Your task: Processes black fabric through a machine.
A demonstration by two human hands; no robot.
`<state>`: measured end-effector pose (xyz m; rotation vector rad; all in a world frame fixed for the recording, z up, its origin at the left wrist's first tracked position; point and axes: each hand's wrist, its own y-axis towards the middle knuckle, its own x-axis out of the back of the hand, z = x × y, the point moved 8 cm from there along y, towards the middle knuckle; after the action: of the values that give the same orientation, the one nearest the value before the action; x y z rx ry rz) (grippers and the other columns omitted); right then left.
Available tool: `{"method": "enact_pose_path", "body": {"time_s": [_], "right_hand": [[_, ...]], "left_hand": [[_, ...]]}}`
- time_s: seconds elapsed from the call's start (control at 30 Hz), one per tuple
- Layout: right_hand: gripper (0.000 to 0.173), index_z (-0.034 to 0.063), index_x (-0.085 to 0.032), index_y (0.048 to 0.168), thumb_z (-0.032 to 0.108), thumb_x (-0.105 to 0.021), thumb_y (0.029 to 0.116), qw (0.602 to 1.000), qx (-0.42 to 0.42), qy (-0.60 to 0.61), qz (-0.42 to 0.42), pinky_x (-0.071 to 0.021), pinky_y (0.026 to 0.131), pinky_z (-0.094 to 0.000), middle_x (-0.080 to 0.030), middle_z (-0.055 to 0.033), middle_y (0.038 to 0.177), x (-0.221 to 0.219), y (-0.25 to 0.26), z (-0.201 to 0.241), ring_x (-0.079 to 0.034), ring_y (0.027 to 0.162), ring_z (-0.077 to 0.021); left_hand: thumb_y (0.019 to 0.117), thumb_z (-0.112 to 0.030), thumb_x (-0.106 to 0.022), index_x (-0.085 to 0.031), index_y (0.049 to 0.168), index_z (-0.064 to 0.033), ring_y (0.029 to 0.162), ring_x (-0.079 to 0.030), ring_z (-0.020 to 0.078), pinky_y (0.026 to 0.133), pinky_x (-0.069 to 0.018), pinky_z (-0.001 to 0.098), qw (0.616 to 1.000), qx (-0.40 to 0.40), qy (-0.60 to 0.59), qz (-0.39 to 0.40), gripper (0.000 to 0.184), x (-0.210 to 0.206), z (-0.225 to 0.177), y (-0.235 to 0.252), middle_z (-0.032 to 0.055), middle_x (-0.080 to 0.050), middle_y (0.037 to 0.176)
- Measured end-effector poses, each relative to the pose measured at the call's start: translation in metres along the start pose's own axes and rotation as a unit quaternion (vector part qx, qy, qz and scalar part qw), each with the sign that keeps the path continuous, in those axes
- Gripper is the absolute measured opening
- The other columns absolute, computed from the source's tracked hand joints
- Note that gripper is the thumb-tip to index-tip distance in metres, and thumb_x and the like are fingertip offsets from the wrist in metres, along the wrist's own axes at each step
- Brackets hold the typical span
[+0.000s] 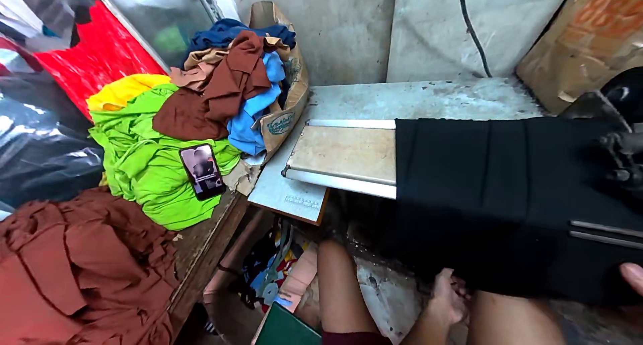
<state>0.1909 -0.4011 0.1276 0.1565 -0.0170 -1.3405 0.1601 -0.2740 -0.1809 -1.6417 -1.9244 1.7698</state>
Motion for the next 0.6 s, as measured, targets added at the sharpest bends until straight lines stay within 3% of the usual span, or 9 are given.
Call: {"method": "enact_pose_path", "body": {"time_s": [0.17, 0.4, 0.5, 0.57, 0.6], "right_hand": [[0.017, 0.0225, -0.062, 0.12, 0.024, -0.052, 0.1065, 0.999, -0.008, 0.031, 0.009, -0.0509, 0.105, -0.0253, -0.072, 0.0157, 0.113, -0.003, 0.001, 0.005, -0.066, 0.11, -0.0002], [0.017, 0.0269, -0.06, 0.121, 0.028, -0.051, 0.1068, 1.0, -0.009, 0.01, -0.01, -0.0528, 0.102, -0.024, -0.072, 0.0196, 0.113, -0.004, -0.004, 0.005, -0.066, 0.109, 0.0026], [0.018, 0.0271, -0.06, 0.123, 0.029, -0.052, 0.1066, 1.0, -0.006, 0.017, -0.015, -0.0521, 0.103, -0.0254, -0.071, 0.0195, 0.115, -0.003, -0.004, 0.005, -0.065, 0.111, 0.0018], [0.021, 0.0238, -0.059, 0.126, 0.027, -0.051, 0.1066, 1.0, -0.003, 0.025, -0.018, -0.0499, 0.107, -0.0279, -0.071, 0.0176, 0.118, -0.003, -0.004, 0.005, -0.064, 0.115, -0.0001], [0.021, 0.0218, -0.058, 0.126, 0.024, -0.05, 0.1067, 1.0, 0.0, 0.024, -0.016, -0.0493, 0.107, -0.0272, -0.071, 0.0175, 0.118, -0.004, -0.004, 0.007, -0.064, 0.115, 0.0004]], "left_hand": [[0.1091, -0.035, -0.037, -0.055, 0.086, -0.0158, 0.053, -0.049, 0.0062, 0.053, -0.0463, 0.0196, 0.999, -0.012, -0.034, 0.003, 0.035, 0.001, -0.003, 0.0, -0.0051, -0.051, 0.066], [0.1093, -0.035, -0.035, -0.051, 0.085, -0.017, 0.048, -0.047, 0.0056, 0.05, -0.0456, 0.0206, 0.999, -0.016, -0.036, -0.022, 0.034, 0.011, 0.006, -0.005, -0.0069, -0.047, 0.06], [0.1091, -0.034, -0.046, -0.056, 0.102, -0.0113, 0.054, -0.049, 0.0073, 0.052, -0.0457, 0.0218, 0.992, -0.036, 0.043, -0.115, 0.026, 0.049, -0.022, -0.02, -0.0036, -0.049, 0.07], [0.1082, -0.025, -0.049, -0.06, 0.112, -0.0018, 0.058, -0.052, 0.0071, 0.053, -0.0454, 0.0215, 0.959, -0.139, 0.105, -0.222, 0.025, 0.082, -0.06, -0.041, 0.0019, -0.057, 0.078], [0.1078, -0.019, -0.049, -0.059, 0.118, 0.0032, 0.069, -0.055, 0.0115, 0.063, -0.0483, 0.0275, 0.935, -0.208, 0.107, -0.267, 0.027, 0.095, -0.084, -0.055, 0.0077, -0.061, 0.088]]}}
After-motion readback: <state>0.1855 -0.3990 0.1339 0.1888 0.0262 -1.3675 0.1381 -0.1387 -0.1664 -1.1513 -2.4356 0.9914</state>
